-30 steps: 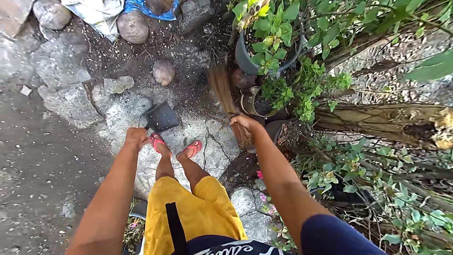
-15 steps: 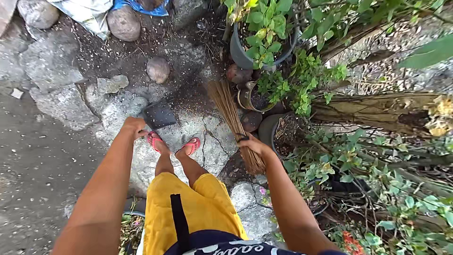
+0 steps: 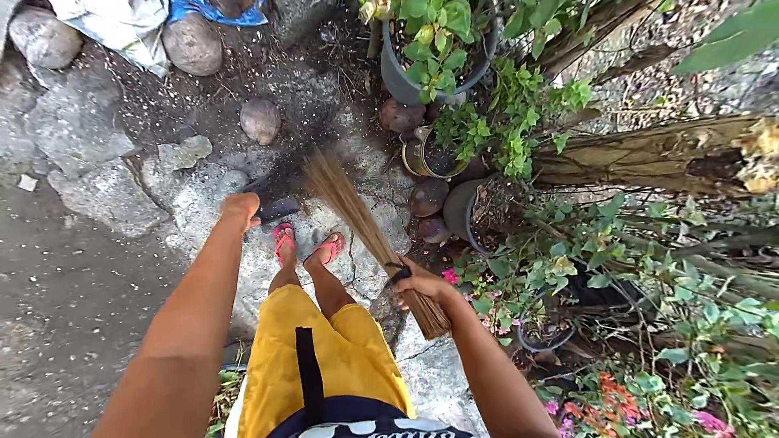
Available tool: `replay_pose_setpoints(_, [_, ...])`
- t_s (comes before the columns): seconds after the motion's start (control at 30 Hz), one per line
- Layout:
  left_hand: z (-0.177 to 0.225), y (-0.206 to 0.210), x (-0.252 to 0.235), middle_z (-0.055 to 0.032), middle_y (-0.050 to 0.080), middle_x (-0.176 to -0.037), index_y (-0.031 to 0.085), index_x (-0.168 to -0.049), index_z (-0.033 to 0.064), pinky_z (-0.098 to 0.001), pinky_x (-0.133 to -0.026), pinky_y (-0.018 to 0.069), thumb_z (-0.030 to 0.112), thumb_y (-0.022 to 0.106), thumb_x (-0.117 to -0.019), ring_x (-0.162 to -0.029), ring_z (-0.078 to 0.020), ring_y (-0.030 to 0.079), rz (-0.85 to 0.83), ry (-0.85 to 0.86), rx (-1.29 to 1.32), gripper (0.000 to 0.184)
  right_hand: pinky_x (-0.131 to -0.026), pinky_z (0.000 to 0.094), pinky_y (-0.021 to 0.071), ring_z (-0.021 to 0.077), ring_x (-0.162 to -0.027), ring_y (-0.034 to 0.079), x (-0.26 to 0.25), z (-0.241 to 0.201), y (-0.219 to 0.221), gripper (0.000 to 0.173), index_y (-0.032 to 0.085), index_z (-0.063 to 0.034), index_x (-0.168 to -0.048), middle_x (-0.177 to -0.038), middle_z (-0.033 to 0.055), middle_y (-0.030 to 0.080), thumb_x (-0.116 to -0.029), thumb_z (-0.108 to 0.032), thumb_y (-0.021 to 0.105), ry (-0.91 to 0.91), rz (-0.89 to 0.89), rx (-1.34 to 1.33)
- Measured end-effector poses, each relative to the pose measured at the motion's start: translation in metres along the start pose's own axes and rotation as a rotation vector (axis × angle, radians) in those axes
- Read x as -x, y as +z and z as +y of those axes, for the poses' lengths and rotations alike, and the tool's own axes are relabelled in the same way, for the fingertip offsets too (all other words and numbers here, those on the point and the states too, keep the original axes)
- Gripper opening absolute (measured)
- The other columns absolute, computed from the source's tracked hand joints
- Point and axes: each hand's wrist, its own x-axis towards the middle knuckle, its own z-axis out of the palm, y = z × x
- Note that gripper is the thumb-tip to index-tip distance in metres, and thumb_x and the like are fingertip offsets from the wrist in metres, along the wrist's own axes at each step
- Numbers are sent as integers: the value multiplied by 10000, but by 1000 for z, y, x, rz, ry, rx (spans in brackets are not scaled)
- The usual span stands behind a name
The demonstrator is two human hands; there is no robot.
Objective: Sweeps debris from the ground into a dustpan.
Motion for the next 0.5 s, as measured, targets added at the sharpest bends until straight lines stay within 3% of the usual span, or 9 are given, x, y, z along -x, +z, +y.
replay_pose_setpoints(0.1, [0,0,5,-246,532,-1379,524,-1379,11,-510,-906,554,163,533,-1005,-1167,-343,607,-26,-5,33,403,-600,483,611,304,-675,672,15,18,-1,967,137,-208,-1592,-1016,191,626,-824,-27,697,-35,171,-162])
replay_pose_setpoints(0.2, [-3,-2,3,-244,524,-1391,519,-1391,18,-509,-913,553,168,517,-1019,-1175,-342,603,-43,2,20,401,-700,445,601,268,-795,671,-29,14,25,834,215,-136,-1568,-1070,181,620,-877,-53,675,-2,255,-174])
replay_pose_setpoints(0.3, [-12,-1,-5,-251,543,-1372,530,-1378,6,-516,-903,565,188,523,-1019,-1158,-349,620,-36,24,-16,402,-721,416,580,224,-792,650,-82,13,80,683,335,-111,-1510,-1012,145,630,-906,-112,653,59,11,-57])
replay_pose_setpoints(0.37, [-15,0,-6,-252,548,-1374,533,-1378,1,-519,-917,562,207,526,-1027,-1165,-352,621,-42,34,-26,407,-720,419,576,217,-783,642,-105,21,108,709,316,-121,-1518,-999,132,624,-897,-108,660,42,-199,-23])
replay_pose_setpoints(0.43, [-17,-3,-5,-255,543,-1377,524,-1387,-1,-518,-924,553,219,525,-1031,-1169,-355,615,-43,30,-25,419,-710,425,586,225,-790,656,-98,31,121,791,281,-129,-1538,-1029,139,629,-862,-94,690,4,-257,-19])
replay_pose_setpoints(0.5, [-17,-8,-6,-272,529,-1395,506,-1407,-10,-535,-936,545,204,524,-1031,-1192,-377,602,-51,19,-12,433,-736,462,588,265,-862,667,-55,33,116,908,217,-167,-1587,-1156,175,624,-831,-85,713,-6,-187,-37])
